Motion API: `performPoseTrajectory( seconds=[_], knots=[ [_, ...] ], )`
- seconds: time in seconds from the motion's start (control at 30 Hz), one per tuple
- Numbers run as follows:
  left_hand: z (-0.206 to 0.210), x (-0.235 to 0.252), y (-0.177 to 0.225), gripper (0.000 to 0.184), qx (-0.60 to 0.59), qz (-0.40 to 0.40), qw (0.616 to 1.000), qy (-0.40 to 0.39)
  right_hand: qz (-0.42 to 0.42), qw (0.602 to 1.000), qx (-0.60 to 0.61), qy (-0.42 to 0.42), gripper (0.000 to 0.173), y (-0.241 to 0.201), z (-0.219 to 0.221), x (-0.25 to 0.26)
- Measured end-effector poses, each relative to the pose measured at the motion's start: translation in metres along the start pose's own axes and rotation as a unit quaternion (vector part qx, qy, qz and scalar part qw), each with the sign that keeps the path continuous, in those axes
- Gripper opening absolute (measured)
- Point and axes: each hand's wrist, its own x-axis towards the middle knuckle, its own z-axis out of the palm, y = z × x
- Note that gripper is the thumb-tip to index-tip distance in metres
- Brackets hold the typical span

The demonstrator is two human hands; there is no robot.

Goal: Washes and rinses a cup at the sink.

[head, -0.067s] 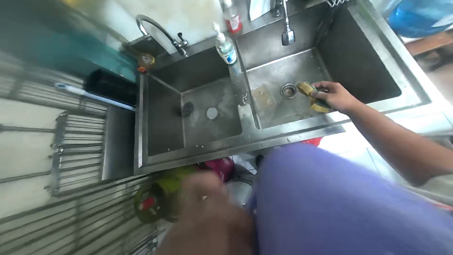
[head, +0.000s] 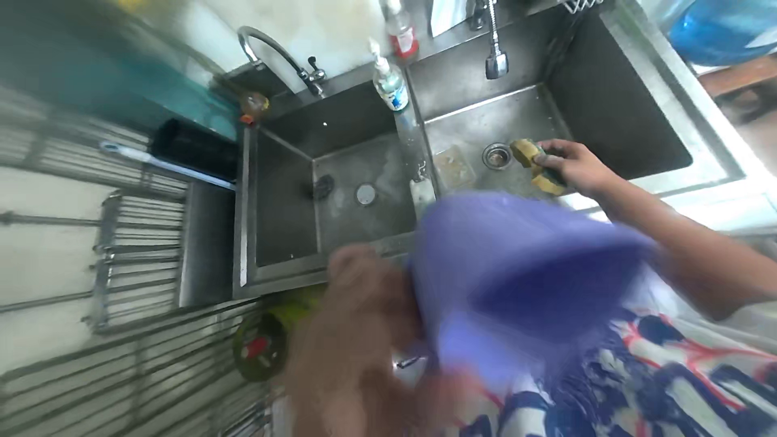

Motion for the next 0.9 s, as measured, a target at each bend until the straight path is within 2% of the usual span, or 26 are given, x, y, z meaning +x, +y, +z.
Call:
performPoseTrajectory(
  seconds=[0.07,0.13,0.2,0.3,0.43,0.53,0.67,0.73,0.9],
  knots=[
    [0.025,0.009,-0.041,0.029,0.022,-0.006,0.997,0.068,0.025,0.998,0.059,0.007,0.033,-0.005,0.008,-0.001],
    [0.044,0.009,-0.08,0.034,0.037,-0.012,0.994,0.106,0.054,0.993,0.109,0.009,0.036,-0.017,0.018,-0.004],
    [0.056,0.002,-0.111,0.036,0.069,-0.017,0.99,0.121,0.085,0.985,0.153,-0.005,0.038,-0.028,0.026,-0.006],
    [0.067,-0.008,-0.136,0.038,0.121,-0.022,0.984,0.13,0.105,0.969,0.221,-0.03,0.042,-0.039,0.037,-0.005],
    [0.074,-0.019,-0.152,0.035,0.146,-0.034,0.979,0.142,0.103,0.965,0.237,-0.045,0.039,-0.042,0.047,0.002],
    [0.073,-0.029,-0.162,0.033,0.166,-0.057,0.973,0.153,0.058,0.983,0.173,-0.012,0.039,-0.037,0.049,0.004],
    [0.064,-0.038,-0.174,0.034,0.185,-0.089,0.967,0.148,0.008,0.995,0.097,0.003,0.048,-0.03,0.052,0.004],
    [0.058,-0.04,-0.175,0.033,0.153,-0.122,0.969,0.149,-0.007,0.998,0.069,-0.012,0.05,-0.032,0.058,0.004],
    [0.047,-0.04,-0.165,0.025,0.067,-0.179,0.964,0.185,-0.03,0.998,0.03,-0.05,0.041,-0.041,0.087,0.017]
  ],
)
